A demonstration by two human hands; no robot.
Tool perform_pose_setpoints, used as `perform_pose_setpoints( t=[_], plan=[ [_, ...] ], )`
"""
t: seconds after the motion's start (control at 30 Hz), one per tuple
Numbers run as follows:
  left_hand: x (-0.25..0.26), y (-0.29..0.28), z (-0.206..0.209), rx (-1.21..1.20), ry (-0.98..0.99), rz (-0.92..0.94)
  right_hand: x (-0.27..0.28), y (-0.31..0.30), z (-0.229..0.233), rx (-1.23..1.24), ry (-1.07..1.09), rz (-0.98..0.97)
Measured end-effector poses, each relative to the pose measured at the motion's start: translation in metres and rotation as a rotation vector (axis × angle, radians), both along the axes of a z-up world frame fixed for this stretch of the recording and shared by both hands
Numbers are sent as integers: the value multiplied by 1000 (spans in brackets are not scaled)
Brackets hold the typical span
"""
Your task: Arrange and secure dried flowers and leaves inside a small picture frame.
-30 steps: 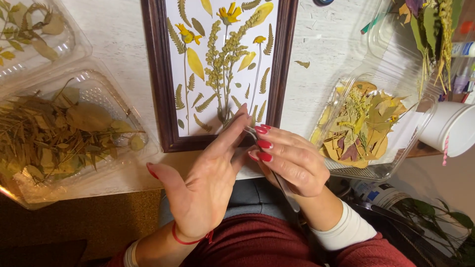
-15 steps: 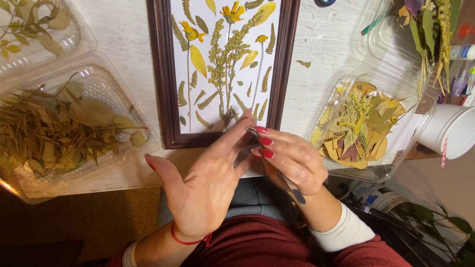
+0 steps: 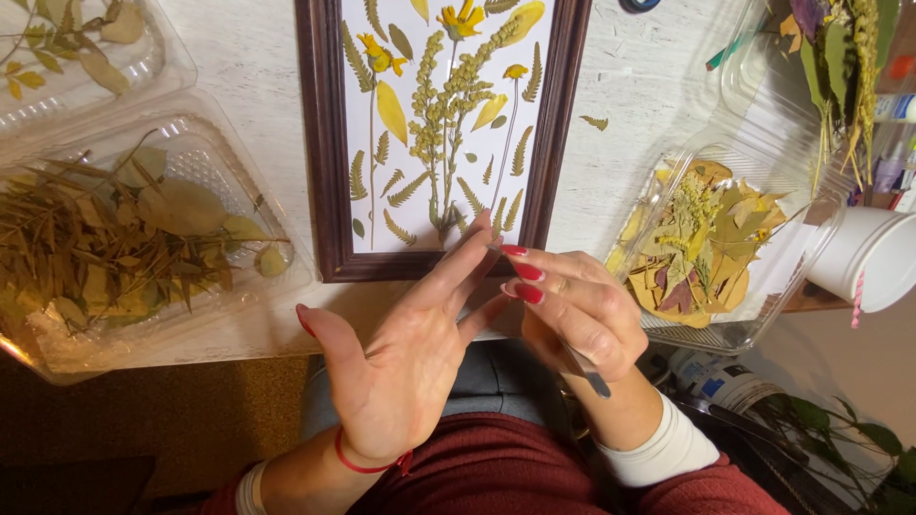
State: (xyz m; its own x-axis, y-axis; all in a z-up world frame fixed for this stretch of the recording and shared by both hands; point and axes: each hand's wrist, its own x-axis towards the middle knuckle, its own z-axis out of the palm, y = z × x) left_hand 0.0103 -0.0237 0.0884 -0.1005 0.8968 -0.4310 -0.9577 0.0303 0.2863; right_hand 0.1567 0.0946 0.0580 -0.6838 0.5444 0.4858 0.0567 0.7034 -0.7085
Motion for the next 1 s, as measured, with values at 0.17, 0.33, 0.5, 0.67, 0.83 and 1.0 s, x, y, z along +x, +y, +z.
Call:
perform_pose_setpoints(
  t=[0.17,0.33,0.5,0.67,0.83,1.0],
  plan=[
    [2,-2,-3,-16,51,-42,0,1,-8,29,26,-65],
    [6,-9,-10,-28,167,-74,-7,-6,-25,-131,217,-327],
    [8,-8,-14,-52,363,-66,-10,-6,-16,-570,251,-518],
    [-4,-14,-19,-152,873,-114,-17,-9,-31,-782,279,-596],
    [-24,-16,-35,-18,1860,-279,-38,-8,-28,-887,228,-824],
    [-32,0,-36,-78,2037,-424,-49,-7,-28,-1031,288,-941]
  ],
)
